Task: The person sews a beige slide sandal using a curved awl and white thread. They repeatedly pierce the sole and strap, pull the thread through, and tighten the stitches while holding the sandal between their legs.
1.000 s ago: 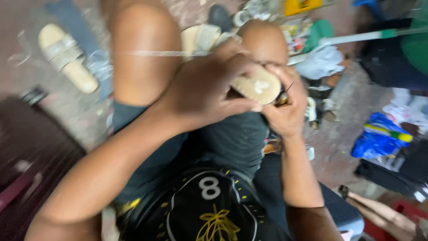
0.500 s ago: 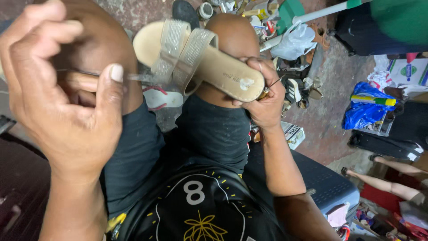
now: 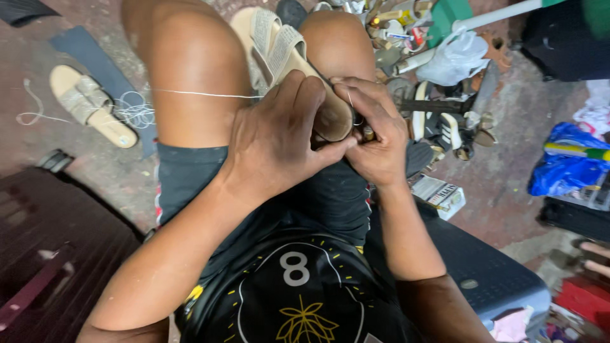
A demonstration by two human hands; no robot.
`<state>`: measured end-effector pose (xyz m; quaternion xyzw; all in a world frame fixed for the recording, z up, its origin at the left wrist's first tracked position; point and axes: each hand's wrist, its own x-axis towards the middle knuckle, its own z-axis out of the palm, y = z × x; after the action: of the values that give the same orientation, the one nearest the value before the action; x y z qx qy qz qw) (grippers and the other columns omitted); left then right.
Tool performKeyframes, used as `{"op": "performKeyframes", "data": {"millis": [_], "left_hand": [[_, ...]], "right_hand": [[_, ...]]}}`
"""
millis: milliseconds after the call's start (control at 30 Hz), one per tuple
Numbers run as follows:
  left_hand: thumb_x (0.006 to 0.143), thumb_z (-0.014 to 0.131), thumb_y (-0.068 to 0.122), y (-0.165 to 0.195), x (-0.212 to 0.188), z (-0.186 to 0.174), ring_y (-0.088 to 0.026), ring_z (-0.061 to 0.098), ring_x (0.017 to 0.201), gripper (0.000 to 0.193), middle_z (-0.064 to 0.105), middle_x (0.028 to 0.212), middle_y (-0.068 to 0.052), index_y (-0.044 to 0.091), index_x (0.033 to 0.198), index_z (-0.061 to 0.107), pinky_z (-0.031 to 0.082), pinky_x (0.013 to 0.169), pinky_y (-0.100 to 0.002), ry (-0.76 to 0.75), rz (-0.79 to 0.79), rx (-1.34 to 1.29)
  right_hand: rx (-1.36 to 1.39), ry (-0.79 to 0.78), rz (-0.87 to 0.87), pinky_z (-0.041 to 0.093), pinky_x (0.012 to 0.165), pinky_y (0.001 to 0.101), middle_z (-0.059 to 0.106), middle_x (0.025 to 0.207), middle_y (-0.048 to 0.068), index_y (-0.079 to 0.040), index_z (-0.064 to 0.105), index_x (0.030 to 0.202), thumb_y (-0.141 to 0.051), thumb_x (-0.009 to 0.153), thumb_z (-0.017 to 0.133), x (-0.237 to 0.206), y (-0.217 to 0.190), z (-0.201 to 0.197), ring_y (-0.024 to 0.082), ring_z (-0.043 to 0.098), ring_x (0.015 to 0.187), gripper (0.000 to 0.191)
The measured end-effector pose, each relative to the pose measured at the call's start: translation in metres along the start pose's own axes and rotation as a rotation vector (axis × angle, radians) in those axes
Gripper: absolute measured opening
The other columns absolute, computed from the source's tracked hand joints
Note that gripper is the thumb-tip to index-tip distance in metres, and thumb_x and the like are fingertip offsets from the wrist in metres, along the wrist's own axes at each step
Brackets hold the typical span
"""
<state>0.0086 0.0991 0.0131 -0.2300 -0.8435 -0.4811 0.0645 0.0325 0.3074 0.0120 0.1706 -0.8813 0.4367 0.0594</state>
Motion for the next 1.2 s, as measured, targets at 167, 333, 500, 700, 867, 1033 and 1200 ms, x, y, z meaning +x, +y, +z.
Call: {"op": "performKeyframes", "data": {"millis": [167,333,500,700,867,1033,1200], "left_hand": [[0.08,0.088,0.031,-0.007,-0.001,-0.008,-0.032,0.067,0.083,0.053,0.059,0.101,-0.01,0.006,0.107,0.049,0.053,0.066,-0.046,0.035,-0.025,-0.014],[0.08,0.088,0.029,-0.017,-0.002,-0.017,-0.032,0.067,0.079,0.054,0.061,0.096,-0.01,0.004,0.106,0.048,0.052,0.063,-0.045,0.009,-0.106,-0.02],[0.081,0.087,0.028,-0.023,-0.003,-0.024,-0.024,0.068,0.074,0.05,0.062,0.086,-0.008,0.005,0.104,0.049,0.055,0.066,-0.039,-0.089,-0.176,-0.099],[0.083,0.087,0.025,-0.026,-0.001,-0.032,-0.021,0.065,0.071,0.047,0.062,0.085,-0.007,0.005,0.103,0.049,0.056,0.067,-0.034,-0.157,-0.163,-0.132],[0.081,0.085,0.023,-0.021,0.002,-0.033,-0.019,0.064,0.065,0.046,0.062,0.087,-0.006,0.006,0.102,0.048,0.056,0.063,-0.031,-0.214,-0.199,-0.142],[0.079,0.089,0.032,-0.015,0.008,-0.033,-0.022,0.062,0.067,0.052,0.059,0.084,-0.006,0.006,0.1,0.048,0.052,0.064,-0.035,-0.187,-0.149,-0.051],[0.084,0.087,0.033,-0.013,0.01,-0.023,-0.023,0.062,0.065,0.046,0.056,0.077,-0.003,0.007,0.097,0.05,0.05,0.062,-0.037,-0.19,-0.221,0.011]], "right_hand": [[-0.179,-0.074,0.082,0.053,0.083,0.0282,0.072,0.106,0.012,-0.003,0.072,0.113,-0.001,0.086,0.084,0.001,-0.002,-0.019,0.019,0.07,0.093,0.029],[0.058,-0.198,0.207,0.052,0.067,0.0223,0.074,0.089,0.005,-0.003,0.072,0.095,0.001,0.093,0.078,-0.009,0.016,-0.051,0.01,0.068,0.075,0.008],[0.036,-0.081,0.271,0.052,0.078,0.0218,0.072,0.094,0.006,-0.001,0.07,0.102,0.0,0.101,0.079,-0.012,0.027,-0.068,0.01,0.066,0.083,0.009],[-0.038,-0.109,0.027,0.054,0.076,0.0279,0.069,0.106,0.011,0.001,0.071,0.12,-0.004,0.094,0.082,0.019,0.0,-0.031,0.018,0.068,0.084,0.028],[-0.135,-0.199,-0.079,0.054,0.065,0.0313,0.07,0.106,0.009,-0.004,0.07,0.112,-0.01,0.094,0.085,0.039,-0.005,-0.01,0.019,0.07,0.077,0.025],[-0.022,-0.376,0.021,0.048,0.058,0.0317,0.07,0.084,0.001,-0.007,0.069,0.091,-0.011,0.09,0.085,0.036,0.012,-0.029,0.015,0.065,0.063,0.016],[0.292,-0.476,0.044,0.044,0.064,0.0296,0.061,0.077,0.003,-0.008,0.065,0.085,-0.009,0.086,0.079,0.033,0.019,-0.043,0.016,0.057,0.068,0.014]]}}
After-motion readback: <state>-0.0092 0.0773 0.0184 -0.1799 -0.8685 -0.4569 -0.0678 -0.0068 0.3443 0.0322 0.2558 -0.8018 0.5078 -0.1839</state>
